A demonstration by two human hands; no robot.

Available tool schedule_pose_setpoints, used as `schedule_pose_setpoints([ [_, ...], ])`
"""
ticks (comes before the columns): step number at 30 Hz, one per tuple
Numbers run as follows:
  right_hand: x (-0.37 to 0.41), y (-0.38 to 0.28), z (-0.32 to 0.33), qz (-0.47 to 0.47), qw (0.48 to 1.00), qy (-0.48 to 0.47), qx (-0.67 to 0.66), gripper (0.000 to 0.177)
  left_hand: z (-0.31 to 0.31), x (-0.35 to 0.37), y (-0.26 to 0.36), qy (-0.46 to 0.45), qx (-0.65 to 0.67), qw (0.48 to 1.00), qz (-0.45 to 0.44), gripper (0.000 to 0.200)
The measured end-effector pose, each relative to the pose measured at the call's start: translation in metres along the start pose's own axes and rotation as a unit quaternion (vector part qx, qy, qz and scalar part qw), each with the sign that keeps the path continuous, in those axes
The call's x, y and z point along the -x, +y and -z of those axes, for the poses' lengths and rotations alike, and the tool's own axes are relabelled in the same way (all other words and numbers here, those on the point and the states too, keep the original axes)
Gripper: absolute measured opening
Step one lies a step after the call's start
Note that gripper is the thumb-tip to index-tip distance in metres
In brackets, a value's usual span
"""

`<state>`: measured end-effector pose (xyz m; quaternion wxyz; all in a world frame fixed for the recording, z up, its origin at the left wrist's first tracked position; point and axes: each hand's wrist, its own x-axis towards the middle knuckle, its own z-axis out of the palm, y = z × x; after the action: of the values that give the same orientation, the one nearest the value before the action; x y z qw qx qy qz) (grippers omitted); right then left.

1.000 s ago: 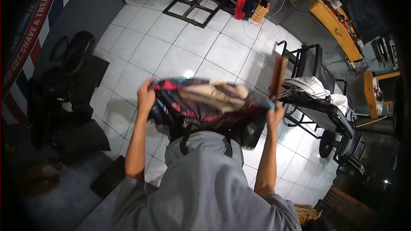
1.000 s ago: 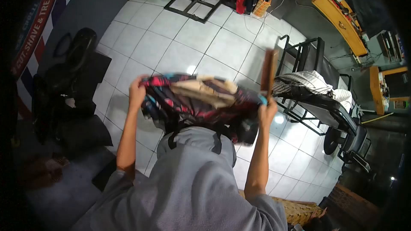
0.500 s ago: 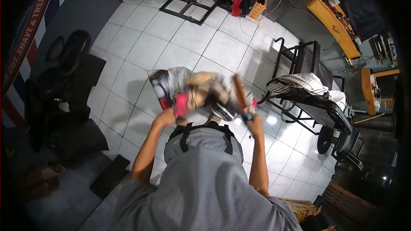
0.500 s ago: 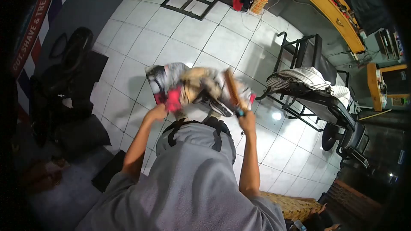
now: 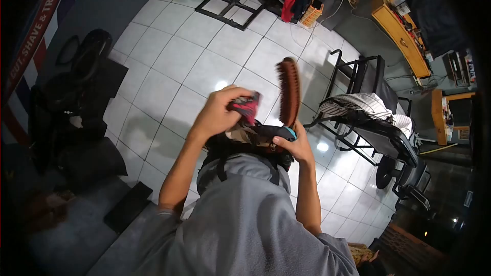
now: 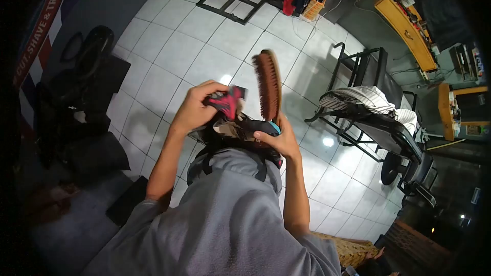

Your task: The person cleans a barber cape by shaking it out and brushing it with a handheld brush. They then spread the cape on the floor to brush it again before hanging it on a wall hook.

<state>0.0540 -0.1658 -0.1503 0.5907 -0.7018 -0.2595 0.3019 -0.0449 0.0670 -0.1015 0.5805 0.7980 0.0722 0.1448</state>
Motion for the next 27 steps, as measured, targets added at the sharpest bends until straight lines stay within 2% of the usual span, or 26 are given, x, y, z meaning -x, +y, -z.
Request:
schedule_pose_setpoints([
  [1,-0.002,-0.006,-0.006,-0.005,0.999,0.001,-0.041,0.065,-0.008,-0.006,0.016,-0.013,0.032,0.999,-0.039,0.041],
  [2,-0.003,-0.023,-0.017,-0.067,0.994,0.015,-0.083,0.058,-0.015,-0.009,0.029,-0.019,0.034,0.999,-0.028,0.04],
  [3,-0.007,-0.019,-0.024,-0.055,0.993,0.01,-0.1,0.044,-0.02,-0.012,0.036,-0.026,0.037,0.999,-0.019,0.04],
  [4,-0.012,-0.013,-0.026,-0.081,0.993,0.011,-0.079,0.036,-0.028,-0.015,0.025,-0.027,0.025,0.998,-0.055,0.039],
  [5,-0.015,-0.009,-0.027,-0.11,0.992,0.012,-0.059,0.028,-0.033,-0.015,0.018,0.015,0.024,0.998,-0.06,0.042],
  [7,-0.015,-0.011,-0.033,-0.1,0.975,0.113,-0.16,0.021,-0.039,-0.014,0.004,0.1,0.021,0.993,-0.066,0.049],
  [8,-0.013,-0.011,-0.035,-0.096,0.959,0.165,-0.208,0.018,-0.042,-0.007,-0.01,0.141,0.054,0.988,-0.017,0.056],
  [9,-0.007,-0.029,-0.033,-0.103,0.942,0.179,-0.263,0.02,-0.046,0.002,-0.045,0.205,0.003,0.978,0.027,0.05],
  [11,0.0,-0.016,-0.021,-0.087,0.901,0.232,-0.357,0.026,-0.05,0.023,-0.105,0.305,-0.097,0.933,0.165,0.031],
  [12,0.005,-0.033,-0.019,-0.124,0.867,0.212,-0.434,0.034,-0.053,0.039,-0.151,0.284,-0.017,0.908,0.308,0.034],
  [13,0.012,-0.027,-0.01,-0.139,0.851,0.148,-0.485,0.038,-0.051,0.051,-0.163,0.183,0.089,0.898,0.391,0.037],
  [14,0.014,-0.032,-0.012,-0.112,0.832,0.129,-0.527,0.04,-0.069,0.068,-0.219,0.106,0.169,0.881,0.429,0.034],
  [15,0.015,-0.038,-0.014,-0.087,0.811,0.111,-0.568,0.041,-0.082,0.081,-0.224,0.038,0.242,0.915,0.321,0.032],
  [17,0.019,-0.036,-0.015,-0.073,0.798,0.093,-0.591,0.042,-0.098,0.071,-0.177,-0.01,0.357,0.893,0.273,0.03],
  [19,0.02,-0.043,-0.02,-0.063,0.803,0.087,-0.587,0.041,-0.127,0.068,-0.219,0.094,0.407,0.814,0.403,0.029],
  [21,0.023,-0.047,-0.022,-0.036,0.789,0.118,-0.602,0.041,-0.137,0.069,-0.238,0.071,0.454,0.764,0.453,0.03],
  [23,0.025,-0.048,-0.021,-0.017,0.78,0.138,-0.611,0.04,-0.138,0.072,-0.25,-0.075,0.499,0.751,0.427,0.031],
  [24,0.027,-0.048,-0.017,-0.012,0.778,0.142,-0.612,0.04,-0.14,0.07,-0.24,-0.128,0.433,0.818,0.356,0.034],
  [27,0.031,-0.043,-0.004,0.002,0.771,0.171,-0.613,0.036,-0.125,0.053,-0.171,-0.174,0.382,0.806,0.418,0.035],
])
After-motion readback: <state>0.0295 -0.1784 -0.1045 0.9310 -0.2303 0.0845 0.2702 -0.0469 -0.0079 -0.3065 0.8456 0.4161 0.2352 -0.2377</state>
